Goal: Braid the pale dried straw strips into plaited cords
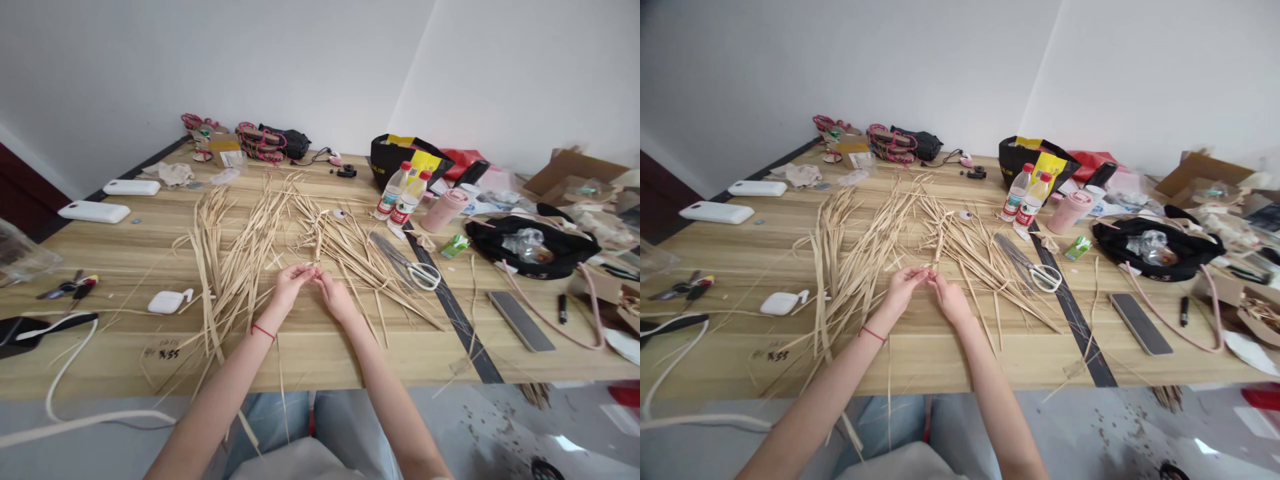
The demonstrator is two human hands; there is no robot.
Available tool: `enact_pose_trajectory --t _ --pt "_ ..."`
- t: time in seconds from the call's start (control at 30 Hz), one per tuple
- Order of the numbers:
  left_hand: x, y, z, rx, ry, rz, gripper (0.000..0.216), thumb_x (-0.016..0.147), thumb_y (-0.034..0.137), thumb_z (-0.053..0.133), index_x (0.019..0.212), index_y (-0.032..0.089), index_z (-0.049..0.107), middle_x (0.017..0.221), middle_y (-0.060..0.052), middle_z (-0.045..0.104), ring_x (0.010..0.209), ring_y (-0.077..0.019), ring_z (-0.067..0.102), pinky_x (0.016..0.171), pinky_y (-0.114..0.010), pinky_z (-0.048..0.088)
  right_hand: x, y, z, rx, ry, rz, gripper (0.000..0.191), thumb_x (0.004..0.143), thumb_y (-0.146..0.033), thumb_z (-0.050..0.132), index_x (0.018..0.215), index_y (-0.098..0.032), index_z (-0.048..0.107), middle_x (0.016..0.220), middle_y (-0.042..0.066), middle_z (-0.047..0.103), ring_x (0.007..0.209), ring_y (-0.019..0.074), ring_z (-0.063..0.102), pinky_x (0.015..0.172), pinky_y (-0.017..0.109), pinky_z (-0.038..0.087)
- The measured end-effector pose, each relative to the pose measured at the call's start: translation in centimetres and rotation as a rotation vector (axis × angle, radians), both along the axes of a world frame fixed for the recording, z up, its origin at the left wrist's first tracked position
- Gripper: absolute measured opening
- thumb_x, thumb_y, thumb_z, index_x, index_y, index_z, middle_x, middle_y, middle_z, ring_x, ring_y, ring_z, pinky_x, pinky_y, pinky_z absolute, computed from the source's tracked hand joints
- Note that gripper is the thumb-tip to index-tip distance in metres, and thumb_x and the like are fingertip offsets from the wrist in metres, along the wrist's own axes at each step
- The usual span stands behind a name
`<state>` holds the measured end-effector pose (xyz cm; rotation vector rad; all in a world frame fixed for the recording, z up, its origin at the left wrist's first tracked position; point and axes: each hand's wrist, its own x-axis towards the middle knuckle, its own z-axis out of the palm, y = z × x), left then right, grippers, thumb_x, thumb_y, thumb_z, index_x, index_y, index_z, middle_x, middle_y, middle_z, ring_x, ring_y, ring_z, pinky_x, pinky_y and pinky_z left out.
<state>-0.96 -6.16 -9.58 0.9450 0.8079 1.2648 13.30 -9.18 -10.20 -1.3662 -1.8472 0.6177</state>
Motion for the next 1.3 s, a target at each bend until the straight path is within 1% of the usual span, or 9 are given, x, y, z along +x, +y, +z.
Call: enact_pose_trajectory --t 0.13,0.23,0.37,0.5,0.67,0.87,1.0,1.17,1.3 --pt "0.02 -0.04 0.00 -0.006 -0.012 0.007 0.026 0.062 0.033 0.079 0.075 0.014 0.067 0.083 -0.006 0.073 0.080 -0.0189 0.067 0.081 -0.036 0.051 -0.02 -0.13 0.26 -0.011 0.058 0.027 0.016 0.092 -0.034 0.047 0.102 -0.028 0.059 0.086 0.007 0.072 0.080 0.0252 0.067 0.064 0.028 0.045" --pt "-0.04 0.09 -0.03 0.013 0.023 0.012 0.025 0.062 0.033 0.079 0.074 0.014 0.068 0.082 -0.006 0.073 0.080 -0.0184 0.067 0.082 -0.035 0.051 -0.01 -0.22 0.43 -0.032 0.072 0.047 0.018 0.092 -0.034 0.047 0.105 -0.027 0.057 0.090 0.008 0.072 0.085 0.0253 0.067 0.067 0.029 0.046" --pt "-0.08 0.24 0.09 0.018 0.086 -0.006 0.024 0.061 0.032 0.080 0.073 0.014 0.069 0.080 -0.006 0.073 0.079 -0.0190 0.067 0.085 -0.037 0.050 0.02 -0.16 0.42 -0.058 0.044 0.033 0.020 0.091 -0.032 0.048 0.108 -0.026 0.056 0.091 0.008 0.072 0.085 0.0249 0.068 0.068 0.029 0.046" --pt "-0.04 0.11 0.32 0.022 0.095 -0.010 0.024 0.062 0.033 0.079 0.073 0.014 0.069 0.082 -0.007 0.073 0.079 -0.0201 0.067 0.084 -0.038 0.051 0.00 -0.05 0.26 -0.057 0.007 0.026 0.021 0.092 -0.032 0.048 0.110 -0.025 0.055 0.088 0.008 0.072 0.081 0.0246 0.068 0.067 0.028 0.046" --pt "0.08 -0.22 0.44 0.042 0.098 0.044 0.024 0.062 0.033 0.079 0.073 0.014 0.068 0.081 -0.007 0.073 0.078 -0.0196 0.067 0.082 -0.037 0.051 -0.10 -0.15 0.21 -0.016 -0.053 0.023 0.024 0.094 -0.031 0.043 0.114 -0.025 0.054 0.095 0.010 0.072 0.085 0.0252 0.068 0.069 0.029 0.048" --pt "0.34 -0.27 0.26 0.059 0.079 0.087 0.024 0.061 0.033 0.079 0.071 0.013 0.069 0.078 -0.006 0.072 0.074 -0.0176 0.066 0.078 -0.033 0.052 -0.25 -0.27 0.31 -0.030 -0.103 0.006 0.029 0.095 -0.029 0.040 0.121 -0.022 0.051 0.101 0.011 0.071 0.089 0.0242 0.068 0.073 0.029 0.049" --pt "0.39 -0.20 0.16 0.040 0.059 0.078 0.026 0.060 0.034 0.080 0.071 0.013 0.069 0.079 -0.007 0.073 0.074 -0.0183 0.066 0.075 -0.033 0.053 -0.28 -0.21 0.33 -0.015 -0.100 0.020 0.028 0.096 -0.027 0.038 0.120 -0.022 0.051 0.103 0.011 0.071 0.090 0.0238 0.068 0.075 0.030 0.049" --pt "0.39 -0.17 0.06 0.020 0.041 0.063 0.025 0.060 0.032 0.080 0.072 0.013 0.068 0.079 -0.007 0.072 0.074 -0.0174 0.066 0.073 -0.031 0.052 -0.22 -0.29 0.32 -0.022 -0.082 0.032 0.027 0.096 -0.028 0.037 0.116 -0.022 0.053 0.096 0.011 0.071 0.084 0.0237 0.068 0.073 0.030 0.048" --pt "0.24 -0.04 0.14 0.013 0.014 0.058 0.025 0.062 0.032 0.079 0.071 0.012 0.067 0.078 -0.007 0.072 0.074 -0.0173 0.067 0.075 -0.031 0.052 -0.15 -0.15 0.25 -0.009 0.012 0.080 0.024 0.096 -0.032 0.036 0.111 -0.022 0.053 0.100 0.010 0.069 0.089 0.0220 0.066 0.076 0.031 0.047"
